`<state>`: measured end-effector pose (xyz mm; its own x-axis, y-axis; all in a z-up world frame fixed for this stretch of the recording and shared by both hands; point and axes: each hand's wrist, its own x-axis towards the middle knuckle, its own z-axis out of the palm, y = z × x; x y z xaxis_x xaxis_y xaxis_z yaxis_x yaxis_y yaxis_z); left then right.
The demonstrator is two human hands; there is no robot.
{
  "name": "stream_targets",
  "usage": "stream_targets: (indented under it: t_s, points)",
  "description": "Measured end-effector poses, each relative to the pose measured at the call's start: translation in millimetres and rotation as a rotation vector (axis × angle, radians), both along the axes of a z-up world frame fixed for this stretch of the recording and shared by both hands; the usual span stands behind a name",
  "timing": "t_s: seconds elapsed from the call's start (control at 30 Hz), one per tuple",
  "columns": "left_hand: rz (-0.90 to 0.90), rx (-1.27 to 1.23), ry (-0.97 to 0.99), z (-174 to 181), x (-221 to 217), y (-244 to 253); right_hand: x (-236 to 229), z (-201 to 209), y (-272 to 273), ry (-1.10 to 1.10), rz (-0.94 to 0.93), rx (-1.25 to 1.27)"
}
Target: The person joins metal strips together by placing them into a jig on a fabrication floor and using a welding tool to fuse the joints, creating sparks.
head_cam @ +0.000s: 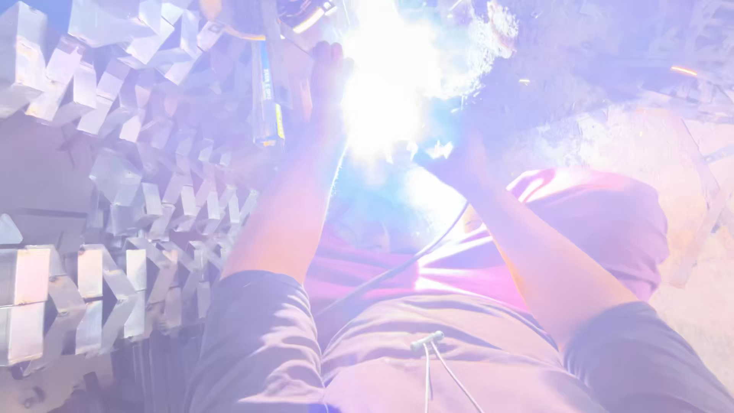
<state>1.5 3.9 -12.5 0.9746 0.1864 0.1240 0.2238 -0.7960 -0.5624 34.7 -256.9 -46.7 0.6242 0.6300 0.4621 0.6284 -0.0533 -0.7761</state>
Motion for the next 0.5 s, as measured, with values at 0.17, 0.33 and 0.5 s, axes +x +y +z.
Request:
stream_targets:
  t_s: [0.17,0.33,0.5]
  points:
    - [-0.004,-0.122,-0.04,-8.0,-12.7,15.3,44.7,3.0,-17.2,0.724,-0.152,0.347]
    - [0.004,-0.409,-0.088,-15.8,-57.8,39.1,103.4,8.3,-136.2,1.287,-0.132,0.635]
    - [0.256,-0.748,0.287,32.9,-84.7,7.1,107.9,-66.7,-292.6,1.399,-0.214,0.998]
